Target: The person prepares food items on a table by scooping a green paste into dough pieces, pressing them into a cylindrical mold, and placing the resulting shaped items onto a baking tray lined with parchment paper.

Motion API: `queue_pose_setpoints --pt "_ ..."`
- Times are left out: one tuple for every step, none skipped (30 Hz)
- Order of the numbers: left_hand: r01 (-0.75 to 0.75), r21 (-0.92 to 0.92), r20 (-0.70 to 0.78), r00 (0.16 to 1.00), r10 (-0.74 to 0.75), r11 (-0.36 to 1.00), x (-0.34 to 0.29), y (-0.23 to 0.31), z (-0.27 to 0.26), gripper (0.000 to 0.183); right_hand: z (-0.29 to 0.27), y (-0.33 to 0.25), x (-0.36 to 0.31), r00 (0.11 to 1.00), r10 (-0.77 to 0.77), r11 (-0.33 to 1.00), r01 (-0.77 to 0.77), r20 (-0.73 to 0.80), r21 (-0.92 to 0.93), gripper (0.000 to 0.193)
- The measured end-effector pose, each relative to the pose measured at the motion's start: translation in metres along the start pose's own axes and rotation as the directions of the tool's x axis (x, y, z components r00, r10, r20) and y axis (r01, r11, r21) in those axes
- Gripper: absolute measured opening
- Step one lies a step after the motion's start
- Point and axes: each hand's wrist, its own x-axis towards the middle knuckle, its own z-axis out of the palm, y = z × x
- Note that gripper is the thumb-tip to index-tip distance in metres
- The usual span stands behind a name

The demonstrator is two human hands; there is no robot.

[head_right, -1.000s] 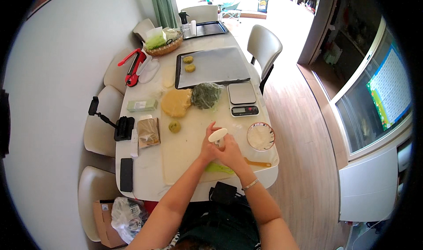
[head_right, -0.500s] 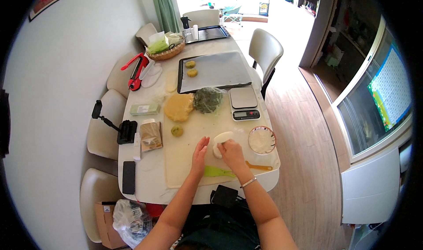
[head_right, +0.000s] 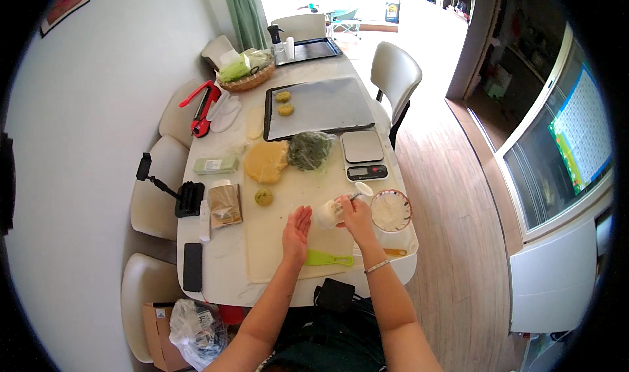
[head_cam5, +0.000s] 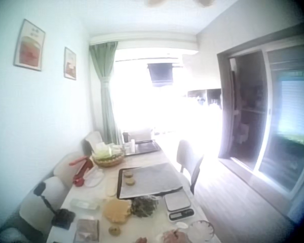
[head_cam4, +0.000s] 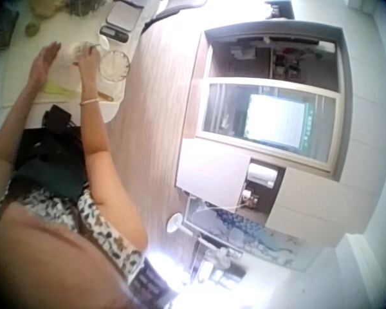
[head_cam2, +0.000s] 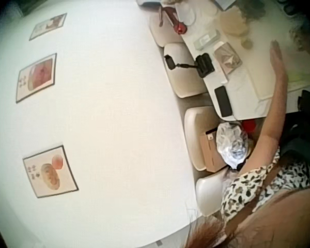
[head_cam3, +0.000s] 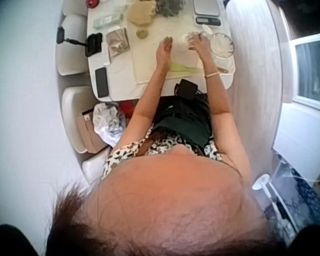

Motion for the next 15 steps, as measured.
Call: queue_pose_setpoints --pt "0.009 -0.017 -0.007 1.000 -0.009 1.000 -0.001 0.001 0.000 0.054 0.000 -0.002 -0.001 1.000 0.020 0.999 -0.020 0.005 0.036 0.036" --pt "0.006 -0.015 -0.010 1.000 -0.006 1.000 0.000 0.000 -0.001 0.053 0.000 -0.005 -0.004 0.999 0.039 0.997 -0.040 0.011 0.072 0.036" --pt "0.002 -0.014 -0.012 1.000 -0.002 1.000 0.000 -0.001 -0.002 0.053 0.000 -0.008 -0.005 0.998 0.056 0.993 -0.058 0.018 0.107 0.037" --pt "-0.003 -0.012 -0.014 1.000 0.003 1.000 -0.001 -0.002 -0.004 0.052 0.000 -0.009 -0.007 0.997 0.071 0.986 -0.075 0.034 0.148 0.037" --pt "-0.041 0.152 0.008 0.999 0.040 0.988 -0.003 -0.003 -0.007 0.052 -0.001 -0.011 -0.008 0.995 0.085 0.977 -0.093 0.050 0.190 0.037" --pt "-0.079 0.311 0.039 0.997 0.071 0.947 -0.006 -0.002 -0.009 0.051 -0.002 -0.011 -0.008 0.993 0.100 0.967 -0.112 0.065 0.231 0.037" --pt "-0.120 0.460 0.073 0.993 0.097 0.880 -0.008 -0.001 -0.010 0.051 -0.004 -0.010 -0.008 0.993 0.102 0.967 -0.113 0.056 0.228 0.037" --pt "-0.096 0.465 0.093 0.994 0.059 0.880 -0.010 0.000 -0.011 0.052 -0.005 -0.010 -0.009 0.993 0.105 0.968 -0.113 0.048 0.226 0.037" --pt "-0.072 0.473 0.110 0.994 0.022 0.878 -0.014 0.005 -0.009 0.053 -0.004 -0.010 -0.009 0.993 0.108 0.967 -0.115 0.043 0.225 0.037" --pt "-0.049 0.480 0.128 0.992 -0.015 0.876 -0.016 0.008 -0.007 0.054 -0.003 -0.012 -0.010 0.993 0.106 0.964 -0.114 0.046 0.238 0.038" --pt "0.035 0.285 0.094 0.994 -0.064 0.958 -0.015 0.007 -0.006 0.056 -0.003 -0.013 -0.012 0.993 0.103 0.961 -0.112 0.049 0.251 0.038" --pt "0.110 0.073 0.070 0.991 -0.116 0.991 -0.014 0.006 -0.002 0.059 -0.002 -0.016 -0.014 0.994 0.098 0.958 -0.109 0.054 0.264 0.038" --pt "0.178 -0.143 0.060 0.983 -0.171 0.974 -0.013 0.006 0.001 0.061 0.001 -0.014 -0.015 0.998 0.040 0.983 -0.047 0.041 0.180 0.038" --pt "0.247 -0.219 0.070 0.969 -0.237 0.944 -0.012 0.006 0.004 0.064 0.006 -0.012 -0.017 0.999 -0.019 0.995 0.016 0.031 0.094 0.037" --pt "0.315 -0.295 0.088 0.949 -0.303 0.902 -0.012 0.008 0.010 0.066 0.011 -0.014 -0.020 0.997 -0.079 0.997 0.079 0.025 0.003 0.037"
